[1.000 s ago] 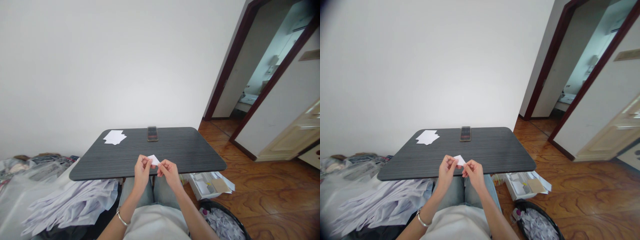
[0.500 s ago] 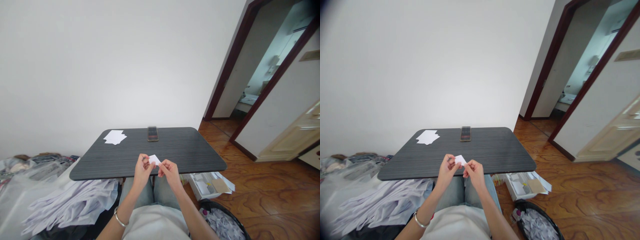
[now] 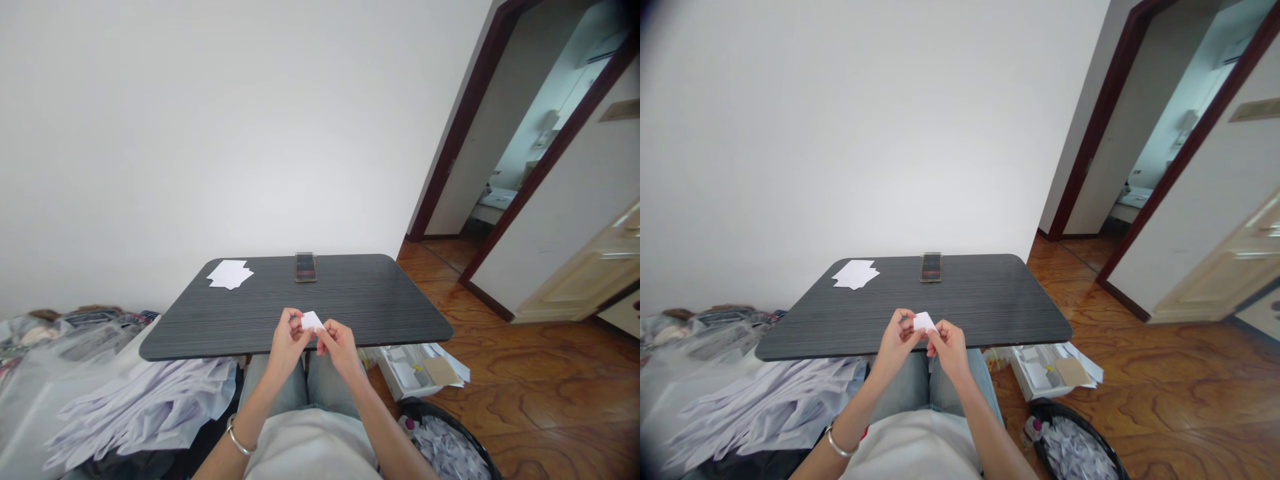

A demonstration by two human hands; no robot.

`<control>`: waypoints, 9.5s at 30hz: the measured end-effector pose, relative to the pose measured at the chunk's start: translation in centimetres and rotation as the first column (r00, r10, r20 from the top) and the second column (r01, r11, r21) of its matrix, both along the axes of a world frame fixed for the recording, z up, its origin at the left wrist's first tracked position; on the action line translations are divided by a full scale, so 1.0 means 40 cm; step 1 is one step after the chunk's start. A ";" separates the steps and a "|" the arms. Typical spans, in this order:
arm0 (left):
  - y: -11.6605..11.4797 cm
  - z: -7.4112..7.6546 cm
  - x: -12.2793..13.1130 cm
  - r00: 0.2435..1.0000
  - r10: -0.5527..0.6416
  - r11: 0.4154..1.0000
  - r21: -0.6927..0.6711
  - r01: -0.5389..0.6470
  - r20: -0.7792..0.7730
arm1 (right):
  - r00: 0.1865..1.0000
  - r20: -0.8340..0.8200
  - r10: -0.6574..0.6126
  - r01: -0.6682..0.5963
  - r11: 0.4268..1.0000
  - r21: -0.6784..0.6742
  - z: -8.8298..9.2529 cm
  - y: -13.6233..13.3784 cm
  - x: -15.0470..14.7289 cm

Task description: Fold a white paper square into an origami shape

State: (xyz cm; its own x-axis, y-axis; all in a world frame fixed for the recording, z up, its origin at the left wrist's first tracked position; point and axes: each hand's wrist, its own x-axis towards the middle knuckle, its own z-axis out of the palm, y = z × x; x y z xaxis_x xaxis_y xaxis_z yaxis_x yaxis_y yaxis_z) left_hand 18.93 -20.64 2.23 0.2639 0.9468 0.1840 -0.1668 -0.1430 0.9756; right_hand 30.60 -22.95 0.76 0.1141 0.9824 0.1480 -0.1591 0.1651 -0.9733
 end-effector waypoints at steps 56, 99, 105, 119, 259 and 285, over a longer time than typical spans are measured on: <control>0.012 0.019 -0.051 0.969 -0.197 0.979 -0.086 0.186 -0.152 | 0.984 0.065 0.167 -0.161 0.983 -0.090 -0.012 0.005 0.019; 0.034 -0.011 -0.074 0.944 -0.273 0.953 -0.187 0.238 -0.188 | 0.883 0.132 0.451 -0.434 0.890 -0.136 -0.024 0.019 0.082; 0.029 -0.006 -0.074 0.938 -0.296 0.948 -0.174 0.265 -0.183 | 0.949 0.120 0.293 -0.278 0.953 -0.122 -0.038 0.026 0.065; 0.027 -0.019 -0.067 0.928 -0.332 0.942 -0.117 0.316 -0.168 | 0.957 0.103 0.270 -0.254 0.956 -0.145 -0.023 0.019 0.050; 0.142 -0.094 -0.054 0.986 -0.138 0.990 -0.048 0.135 -0.090 | 0.951 0.079 0.299 -0.303 0.952 0.046 -0.092 0.159 0.025; 0.140 -0.107 -0.041 0.935 0.291 0.912 0.355 -0.206 -0.204 | 0.985 -0.052 0.165 -0.163 0.986 0.029 -0.095 0.161 0.025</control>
